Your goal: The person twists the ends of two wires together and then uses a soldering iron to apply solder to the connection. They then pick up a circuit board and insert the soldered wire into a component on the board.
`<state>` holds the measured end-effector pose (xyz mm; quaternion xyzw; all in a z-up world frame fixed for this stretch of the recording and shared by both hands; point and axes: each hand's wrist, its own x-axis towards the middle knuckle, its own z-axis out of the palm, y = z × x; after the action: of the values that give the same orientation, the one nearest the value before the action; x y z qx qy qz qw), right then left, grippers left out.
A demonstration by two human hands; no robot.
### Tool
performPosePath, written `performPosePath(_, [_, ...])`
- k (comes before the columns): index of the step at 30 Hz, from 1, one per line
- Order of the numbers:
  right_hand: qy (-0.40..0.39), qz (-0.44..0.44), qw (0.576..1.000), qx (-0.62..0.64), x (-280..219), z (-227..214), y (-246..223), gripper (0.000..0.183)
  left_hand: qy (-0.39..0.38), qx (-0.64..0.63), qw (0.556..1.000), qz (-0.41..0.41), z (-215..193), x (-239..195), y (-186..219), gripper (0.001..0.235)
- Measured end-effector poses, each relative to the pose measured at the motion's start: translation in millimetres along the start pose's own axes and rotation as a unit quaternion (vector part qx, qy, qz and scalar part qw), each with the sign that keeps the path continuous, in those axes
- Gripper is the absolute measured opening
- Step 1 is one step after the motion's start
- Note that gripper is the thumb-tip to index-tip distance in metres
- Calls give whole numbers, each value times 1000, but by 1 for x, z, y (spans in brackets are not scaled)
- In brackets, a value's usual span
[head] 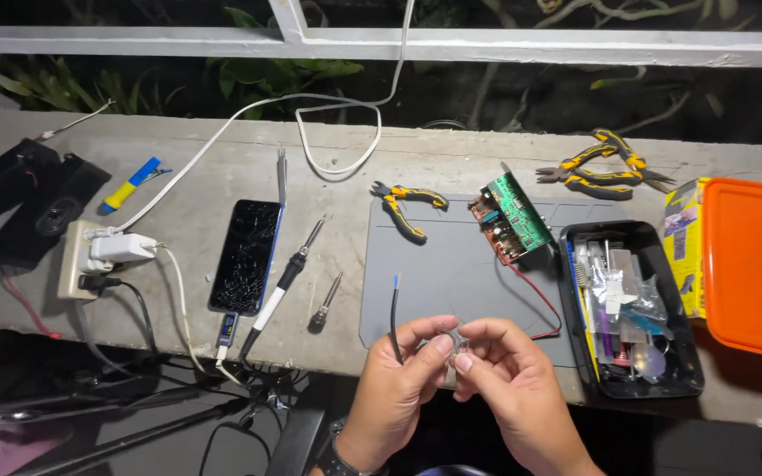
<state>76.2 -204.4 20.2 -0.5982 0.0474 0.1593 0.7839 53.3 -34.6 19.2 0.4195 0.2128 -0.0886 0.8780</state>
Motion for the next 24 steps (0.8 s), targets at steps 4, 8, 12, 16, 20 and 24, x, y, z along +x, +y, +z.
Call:
performPosePath(4, [-30,-7,997,-70,-5,4,-2,17,-10,10,1000,23,-10,0,-7,11])
performPosePath(8, [3,-43,993,-113,-3,-4,5,24,-4,82,995,61,-12,-4,-1,8])
performPosePath(12, [7,-92,972,-217,1,-2,-15,23,-32,174,980,90,-8,-9,5,10])
performPosePath(16, [-36,-111,954,-275,5,0,-25,7,-39,217,971,93,-6,-14,10,16])
performPosePath(20, [-65,-99,953,-280,6,0,-25,9,-47,226,968,95,-15,-16,11,18])
performPosePath(24, [-131,-20,977,-165,8,-3,-17,9,-74,257,962,64,-20,-22,21,26])
